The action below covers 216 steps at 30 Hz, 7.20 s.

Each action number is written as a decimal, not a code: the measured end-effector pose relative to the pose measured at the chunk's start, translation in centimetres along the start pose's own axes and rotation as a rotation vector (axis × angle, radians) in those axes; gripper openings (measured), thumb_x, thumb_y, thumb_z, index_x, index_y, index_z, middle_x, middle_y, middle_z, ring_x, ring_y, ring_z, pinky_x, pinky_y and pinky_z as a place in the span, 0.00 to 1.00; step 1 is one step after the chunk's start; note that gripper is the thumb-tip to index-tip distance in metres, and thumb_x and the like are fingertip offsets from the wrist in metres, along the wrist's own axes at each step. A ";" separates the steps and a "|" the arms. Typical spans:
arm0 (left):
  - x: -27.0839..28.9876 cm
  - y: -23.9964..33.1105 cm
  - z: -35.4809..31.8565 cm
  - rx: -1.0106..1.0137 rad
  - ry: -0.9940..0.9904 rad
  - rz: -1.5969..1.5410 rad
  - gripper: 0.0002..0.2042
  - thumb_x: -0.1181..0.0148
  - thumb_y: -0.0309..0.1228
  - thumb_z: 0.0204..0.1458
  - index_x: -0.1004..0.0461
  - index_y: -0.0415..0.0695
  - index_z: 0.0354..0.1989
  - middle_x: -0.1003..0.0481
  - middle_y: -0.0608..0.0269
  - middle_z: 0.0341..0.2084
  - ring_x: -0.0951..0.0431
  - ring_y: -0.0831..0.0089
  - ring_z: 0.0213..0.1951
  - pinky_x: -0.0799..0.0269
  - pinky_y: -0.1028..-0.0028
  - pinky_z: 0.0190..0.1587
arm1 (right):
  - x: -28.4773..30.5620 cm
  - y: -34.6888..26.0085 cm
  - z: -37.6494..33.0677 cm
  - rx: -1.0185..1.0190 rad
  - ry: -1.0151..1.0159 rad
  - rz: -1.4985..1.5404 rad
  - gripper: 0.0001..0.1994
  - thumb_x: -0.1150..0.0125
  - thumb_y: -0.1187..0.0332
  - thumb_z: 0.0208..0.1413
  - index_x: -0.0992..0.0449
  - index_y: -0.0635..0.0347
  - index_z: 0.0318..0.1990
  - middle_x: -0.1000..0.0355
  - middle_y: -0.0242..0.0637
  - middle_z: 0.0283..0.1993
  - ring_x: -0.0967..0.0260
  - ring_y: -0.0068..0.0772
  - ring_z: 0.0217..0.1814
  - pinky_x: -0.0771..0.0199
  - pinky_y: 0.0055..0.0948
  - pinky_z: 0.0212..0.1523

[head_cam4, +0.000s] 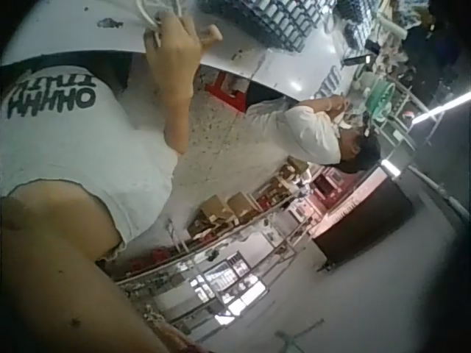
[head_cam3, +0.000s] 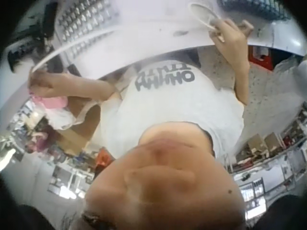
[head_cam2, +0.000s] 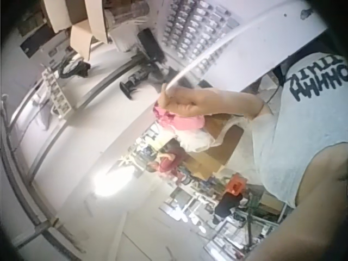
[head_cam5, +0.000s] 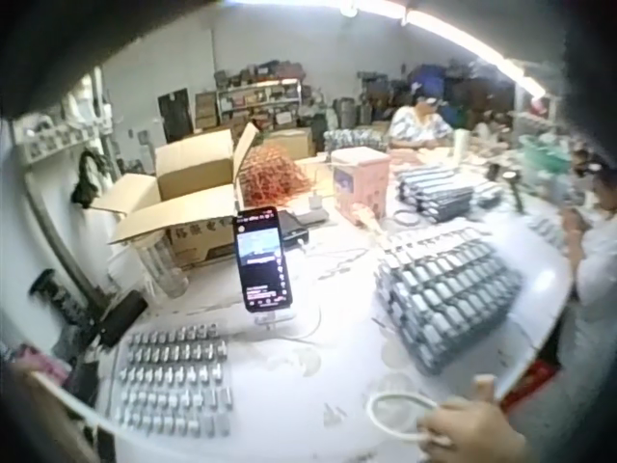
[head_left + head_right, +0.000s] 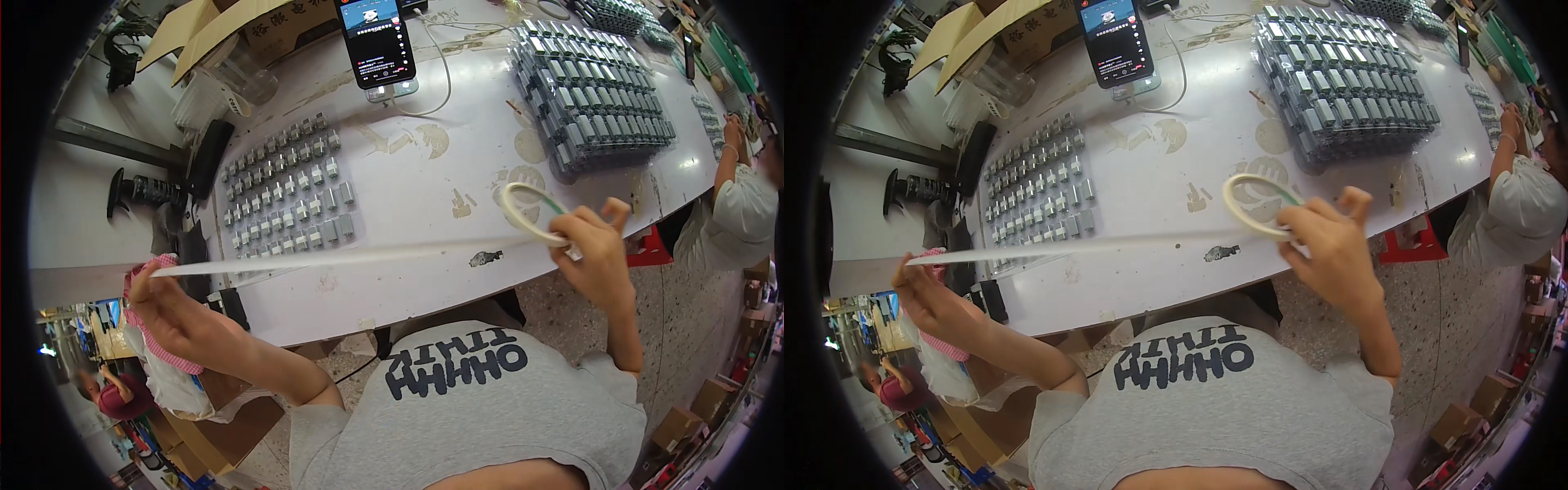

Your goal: The person wraps small cylindrical metal components with white tape. They pick up a component, tear off a piece of tape, wrap it around the cylinder, and place it back on the table. This process is repeated for several components.

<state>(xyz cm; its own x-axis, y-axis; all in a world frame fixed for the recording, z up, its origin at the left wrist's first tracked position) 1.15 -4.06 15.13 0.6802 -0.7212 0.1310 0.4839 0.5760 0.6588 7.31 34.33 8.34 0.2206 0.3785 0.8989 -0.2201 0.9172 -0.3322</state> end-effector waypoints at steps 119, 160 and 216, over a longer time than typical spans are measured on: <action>-5.1 -3.6 -7.2 0.213 -0.592 0.224 0.05 0.43 0.28 0.43 0.29 0.40 0.25 0.31 0.65 0.20 0.35 0.77 0.25 0.40 0.80 0.30 | -10.2 -8.7 6.4 -0.200 -0.374 1.278 0.05 0.43 0.71 0.49 0.30 0.63 0.28 0.35 0.23 0.20 0.47 0.07 0.18 0.52 0.10 0.19; -10.2 3.2 -11.9 0.581 -0.753 -0.545 0.21 0.43 0.16 0.42 0.36 0.36 0.48 0.34 0.59 0.36 0.28 0.71 0.41 0.27 0.76 0.42 | -7.4 -9.2 7.2 -0.193 -0.321 1.376 0.04 0.41 0.74 0.46 0.31 0.63 0.26 0.34 0.25 0.21 0.45 0.06 0.18 0.54 0.08 0.18; -10.7 3.7 -12.1 0.706 -0.660 -0.778 0.22 0.41 0.28 0.44 0.37 0.29 0.45 0.34 0.61 0.30 0.26 0.74 0.29 0.25 0.81 0.29 | -7.3 -9.5 7.5 -0.150 -0.420 1.663 0.05 0.45 0.73 0.48 0.32 0.65 0.28 0.34 0.30 0.24 0.39 0.13 0.26 0.43 0.12 0.26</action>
<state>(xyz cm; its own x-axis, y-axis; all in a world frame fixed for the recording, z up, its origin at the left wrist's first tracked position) 2.37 10.42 7.17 -0.1610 -0.9520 -0.2603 0.0934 -0.2773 0.9562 0.71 21.98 7.09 -0.3836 0.8267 -0.4116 0.1520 -0.3831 -0.9111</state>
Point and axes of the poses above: each hand's wrist, its own z-axis towards the middle knuckle, its own x-axis out of the back of the hand, y = z × x, the point moved 7 cm from there along z, towards the middle knuckle
